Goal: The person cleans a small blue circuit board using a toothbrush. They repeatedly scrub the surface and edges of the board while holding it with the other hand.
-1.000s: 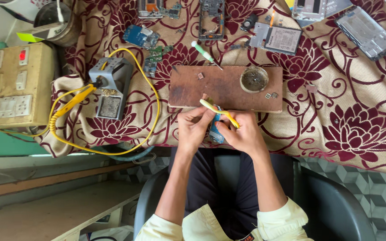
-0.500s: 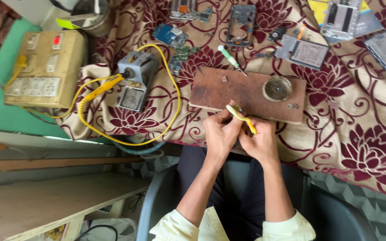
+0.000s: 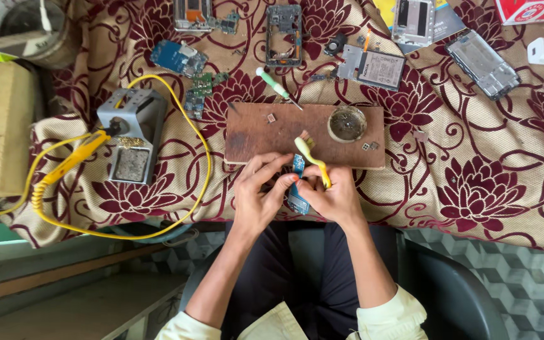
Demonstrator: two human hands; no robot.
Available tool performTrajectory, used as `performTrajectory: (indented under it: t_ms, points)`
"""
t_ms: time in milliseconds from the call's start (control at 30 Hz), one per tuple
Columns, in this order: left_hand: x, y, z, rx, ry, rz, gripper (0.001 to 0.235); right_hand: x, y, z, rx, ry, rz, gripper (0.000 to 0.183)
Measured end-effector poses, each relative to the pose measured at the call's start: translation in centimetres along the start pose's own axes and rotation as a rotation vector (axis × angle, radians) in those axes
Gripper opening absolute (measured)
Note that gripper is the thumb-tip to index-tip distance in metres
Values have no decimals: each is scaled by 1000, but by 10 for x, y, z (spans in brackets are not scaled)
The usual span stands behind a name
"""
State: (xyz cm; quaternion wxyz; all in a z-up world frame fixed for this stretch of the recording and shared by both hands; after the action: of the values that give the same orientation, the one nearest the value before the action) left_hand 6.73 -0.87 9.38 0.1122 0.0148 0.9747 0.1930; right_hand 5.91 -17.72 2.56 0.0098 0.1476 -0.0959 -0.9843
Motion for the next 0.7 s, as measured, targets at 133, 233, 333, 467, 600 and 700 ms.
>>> performTrajectory:
  t_ms: [133, 233, 333, 467, 600, 700]
  points:
    - [-1, -5, 9, 60, 7, 21, 27, 2, -5, -4, 37, -46, 8, 7]
    - [0, -5, 15, 83, 37, 2, 25, 3, -6, -2, 84, -53, 32, 6]
    - [1, -6, 23, 126, 135, -8, 24, 3, -7, 4, 101, -13, 50, 6]
    - [2, -3, 20, 94, 110, -47, 22, 3, -8, 8, 107, 6, 57, 8]
    - [1, -3, 23, 93, 122, -31, 21, 2, -8, 7, 90, -12, 59, 7]
    - [0, -4, 25, 85, 138, -17, 21, 3, -6, 5, 58, -58, 60, 11]
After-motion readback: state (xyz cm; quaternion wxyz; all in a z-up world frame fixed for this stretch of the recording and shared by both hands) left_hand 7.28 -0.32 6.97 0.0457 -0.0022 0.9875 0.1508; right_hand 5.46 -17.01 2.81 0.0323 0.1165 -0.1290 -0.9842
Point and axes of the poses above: each hand's wrist, its own x-axis away from the middle knuckle, its own y-axis out of the back of the hand, z = x × y, the point moved 8 cm from there along -x, towards the middle knuckle, and after that the axes turned 12 degrees about y, right-handed, at the moved point
